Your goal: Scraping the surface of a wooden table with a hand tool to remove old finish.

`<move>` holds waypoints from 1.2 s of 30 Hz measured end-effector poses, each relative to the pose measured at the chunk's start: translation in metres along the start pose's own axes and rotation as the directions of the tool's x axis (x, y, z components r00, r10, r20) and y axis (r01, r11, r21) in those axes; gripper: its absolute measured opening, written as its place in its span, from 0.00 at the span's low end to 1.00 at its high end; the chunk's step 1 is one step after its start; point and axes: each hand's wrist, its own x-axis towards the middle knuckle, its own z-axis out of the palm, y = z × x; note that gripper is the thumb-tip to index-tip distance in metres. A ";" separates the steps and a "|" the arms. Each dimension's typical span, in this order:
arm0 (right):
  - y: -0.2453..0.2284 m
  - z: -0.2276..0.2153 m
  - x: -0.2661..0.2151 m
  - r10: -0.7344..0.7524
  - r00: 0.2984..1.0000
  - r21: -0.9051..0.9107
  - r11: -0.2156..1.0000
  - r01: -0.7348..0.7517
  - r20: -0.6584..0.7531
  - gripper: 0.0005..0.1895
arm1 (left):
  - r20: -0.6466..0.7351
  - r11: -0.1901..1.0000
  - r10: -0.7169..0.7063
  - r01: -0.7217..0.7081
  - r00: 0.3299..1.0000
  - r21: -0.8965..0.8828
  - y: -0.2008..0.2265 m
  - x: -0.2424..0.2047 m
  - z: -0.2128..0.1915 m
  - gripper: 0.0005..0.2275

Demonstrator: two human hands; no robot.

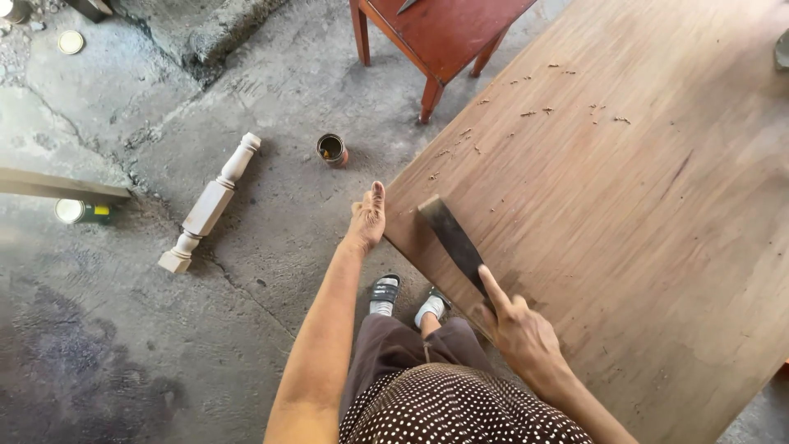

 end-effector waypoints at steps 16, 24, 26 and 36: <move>-0.044 0.006 0.013 0.031 1.000 -0.062 0.998 -0.031 0.001 0.36 | 0.133 0.946 -0.104 0.139 0.986 -0.293 0.033 -0.035 -0.016 0.50; -0.031 0.027 -0.005 0.093 0.990 -0.085 0.993 -0.085 0.104 0.38 | -0.023 0.813 0.175 -0.158 0.984 -0.561 0.022 -0.125 0.008 0.52; -0.033 0.020 0.012 0.010 0.999 -0.091 0.996 -0.007 0.031 0.37 | 0.023 0.847 0.167 -0.131 0.986 -0.516 0.024 -0.145 0.025 0.54; 0.003 0.010 -0.003 -0.052 0.988 -0.125 0.990 0.071 0.145 0.37 | 0.145 0.995 0.010 0.004 0.989 -0.096 0.018 -0.169 0.106 0.68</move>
